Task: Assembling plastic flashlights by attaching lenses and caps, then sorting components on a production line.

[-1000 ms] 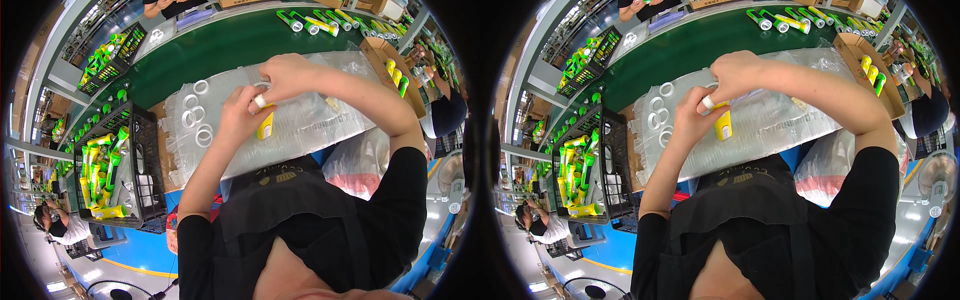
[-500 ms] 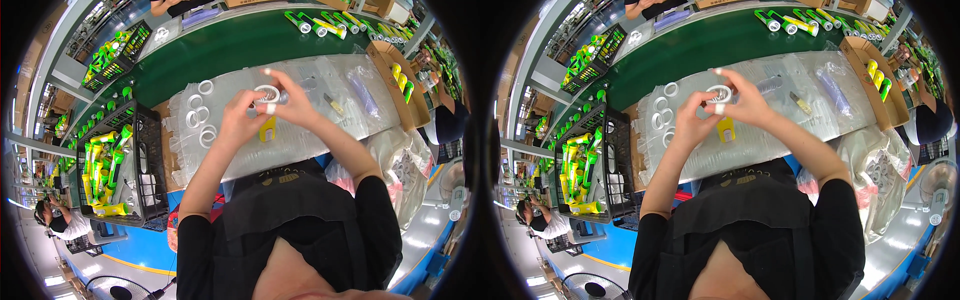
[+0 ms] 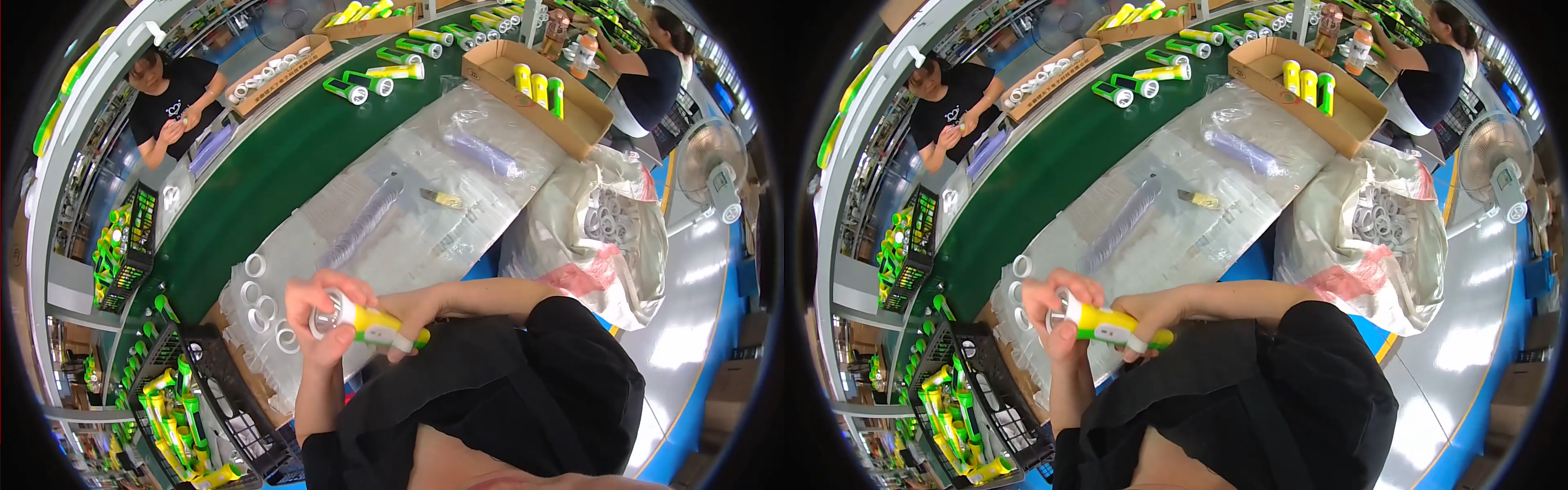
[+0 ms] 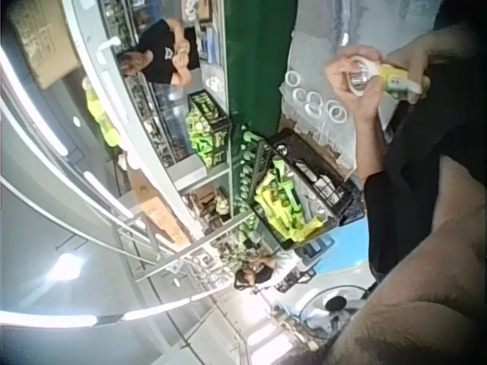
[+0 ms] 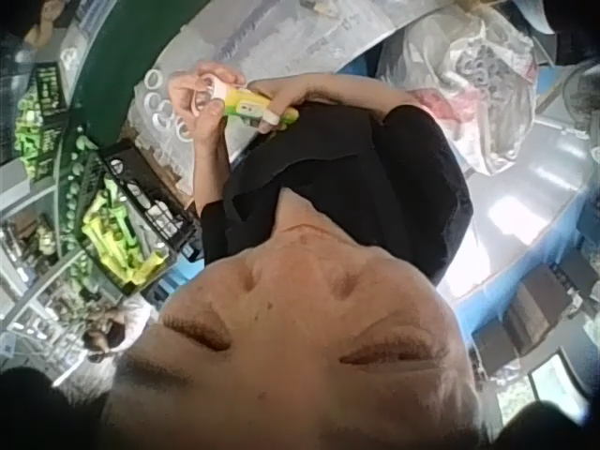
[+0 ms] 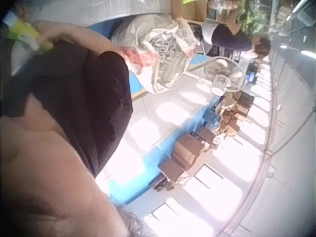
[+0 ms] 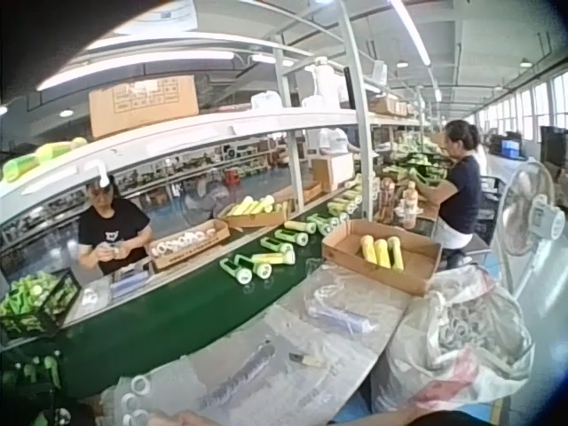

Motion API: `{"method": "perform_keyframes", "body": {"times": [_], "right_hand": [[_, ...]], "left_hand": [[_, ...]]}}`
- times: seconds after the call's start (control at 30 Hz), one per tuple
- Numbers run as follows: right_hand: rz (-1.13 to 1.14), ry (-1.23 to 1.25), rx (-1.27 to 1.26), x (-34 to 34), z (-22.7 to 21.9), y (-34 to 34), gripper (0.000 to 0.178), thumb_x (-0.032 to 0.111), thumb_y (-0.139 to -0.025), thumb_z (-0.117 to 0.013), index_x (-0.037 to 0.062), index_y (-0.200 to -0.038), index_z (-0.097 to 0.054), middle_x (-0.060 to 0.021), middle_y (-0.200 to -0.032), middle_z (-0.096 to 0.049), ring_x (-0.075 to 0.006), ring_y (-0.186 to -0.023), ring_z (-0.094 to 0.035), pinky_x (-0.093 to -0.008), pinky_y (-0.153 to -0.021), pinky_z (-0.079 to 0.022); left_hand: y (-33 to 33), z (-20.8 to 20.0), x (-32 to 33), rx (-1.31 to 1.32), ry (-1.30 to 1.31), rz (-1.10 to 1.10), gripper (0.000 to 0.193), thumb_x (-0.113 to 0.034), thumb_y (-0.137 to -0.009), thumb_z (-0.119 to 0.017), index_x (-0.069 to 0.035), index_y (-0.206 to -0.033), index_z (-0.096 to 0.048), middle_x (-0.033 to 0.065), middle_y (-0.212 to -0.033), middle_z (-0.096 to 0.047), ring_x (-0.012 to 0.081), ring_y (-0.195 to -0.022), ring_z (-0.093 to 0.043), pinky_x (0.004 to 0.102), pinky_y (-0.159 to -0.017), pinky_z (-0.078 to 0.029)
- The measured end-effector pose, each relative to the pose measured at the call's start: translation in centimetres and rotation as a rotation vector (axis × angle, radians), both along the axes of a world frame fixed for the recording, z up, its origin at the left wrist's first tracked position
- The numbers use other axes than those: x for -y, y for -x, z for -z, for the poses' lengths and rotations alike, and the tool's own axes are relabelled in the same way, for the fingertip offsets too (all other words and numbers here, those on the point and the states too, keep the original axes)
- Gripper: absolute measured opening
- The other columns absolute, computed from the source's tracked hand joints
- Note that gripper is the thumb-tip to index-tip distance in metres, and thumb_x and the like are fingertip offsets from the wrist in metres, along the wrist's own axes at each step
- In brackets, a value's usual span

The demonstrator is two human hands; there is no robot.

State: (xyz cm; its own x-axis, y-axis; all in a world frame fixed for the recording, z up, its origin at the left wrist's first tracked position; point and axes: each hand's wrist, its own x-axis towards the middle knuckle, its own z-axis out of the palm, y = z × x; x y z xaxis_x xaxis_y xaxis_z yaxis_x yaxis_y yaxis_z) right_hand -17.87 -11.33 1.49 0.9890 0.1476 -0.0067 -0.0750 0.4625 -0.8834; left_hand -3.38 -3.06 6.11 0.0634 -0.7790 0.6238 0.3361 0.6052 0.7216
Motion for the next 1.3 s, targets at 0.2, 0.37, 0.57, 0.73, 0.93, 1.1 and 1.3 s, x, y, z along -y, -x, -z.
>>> {"method": "perform_keyframes", "body": {"times": [0.2, 0.37, 0.57, 0.73, 0.93, 1.1, 1.3], "right_hand": [[1.091, 0.312, -0.022, 12.3, 1.2, 6.6, 0.035, 0.036, -0.091, -0.061, 0.0067, -0.108, -0.056, -0.0032, -0.084, -0.061, -0.0116, -0.068, -0.059, -0.0285, -0.06, -0.05], [1.677, 1.068, -0.228, 36.6, 4.8, 21.6, 0.037, 0.036, -0.091, -0.063, 0.0057, -0.111, -0.065, -0.006, -0.093, -0.065, -0.0159, -0.075, -0.059, -0.0297, -0.065, -0.048], [1.535, 1.49, -0.248, 44.1, 4.3, 17.6, 0.041, 0.035, -0.092, -0.06, 0.0035, -0.118, -0.061, -0.0105, -0.105, -0.063, -0.0216, -0.089, -0.059, -0.0335, -0.076, -0.047], [1.582, 1.831, -0.39, 43.7, 3.9, 18.1, 0.044, 0.034, -0.094, -0.058, 0.0017, -0.123, -0.059, -0.0142, -0.115, -0.062, -0.0263, -0.101, -0.059, -0.0367, -0.086, -0.047], [1.596, 2.187, -0.502, 41.5, 4.2, 18.6, 0.048, 0.032, -0.095, -0.057, 0.0008, -0.131, -0.053, -0.0183, -0.129, -0.057, -0.0319, -0.116, -0.056, -0.0401, -0.099, -0.044], [1.41, 1.578, 0.006, 38.4, 6.3, 6.2, 0.044, 0.008, -0.094, -0.057, 0.0015, -0.136, -0.047, -0.016, -0.136, -0.052, -0.0257, -0.125, -0.051, -0.0348, -0.104, -0.041], [1.037, 1.457, 0.315, 21.7, 0.3, -9.2, 0.043, -0.005, -0.089, -0.056, 0.0023, -0.131, -0.048, -0.0125, -0.131, -0.054, -0.0236, -0.122, -0.051, -0.0363, -0.103, -0.039]], "left_hand": [[-6.3, -0.4, 1.2, 0.529, -0.392, -0.585, 0.076, -0.024, -0.089, -0.069, -0.007, -0.147, -0.024, 0.0197, -0.142, -0.04, 0.0314, -0.13, -0.045, 0.0418, -0.098, -0.044], [-15.3, -3.2, -7.1, 0.935, -0.563, -1.105, 0.067, -0.031, -0.082, -0.076, -0.008, -0.137, -0.045, 0.0136, -0.133, -0.05, 0.0284, -0.12, -0.053, 0.0362, -0.094, -0.047], [-26.6, -2.3, -26.8, 1.218, -0.96, -1.789, 0.044, -0.029, -0.076, -0.076, -0.006, -0.112, -0.065, 0.0177, -0.113, -0.062, 0.0347, -0.107, -0.059, 0.0419, -0.09, -0.049], [-32.7, 2.4, -38.7, 1.303, -1.533, -1.637, 0.051, -0.025, -0.072, -0.073, -0.007, -0.118, -0.063, 0.018, -0.111, -0.065, 0.0343, -0.104, -0.061, 0.0431, -0.089, -0.05], [-34.5, 6.3, -38.8, 1.499, -1.784, -1.406, 0.044, -0.025, -0.069, -0.077, -0.011, -0.109, -0.064, 0.0144, -0.112, -0.06, 0.0339, -0.109, -0.058, 0.0455, -0.094, -0.048], [-35.7, 3.6, -36.7, 1.343, -1.258, -1.304, 0.043, -0.023, -0.068, -0.079, -0.014, -0.108, -0.067, 0.014, -0.125, -0.055, 0.0361, -0.117, -0.052, 0.0461, -0.101, -0.042], [-39.9, 6.4, -29.8, 1.548, -1.31, -0.905, 0.059, -0.035, -0.055, -0.084, -0.026, -0.112, -0.07, 0.0154, -0.147, -0.036, 0.0343, -0.136, -0.034, 0.0544, -0.108, -0.03]]}}
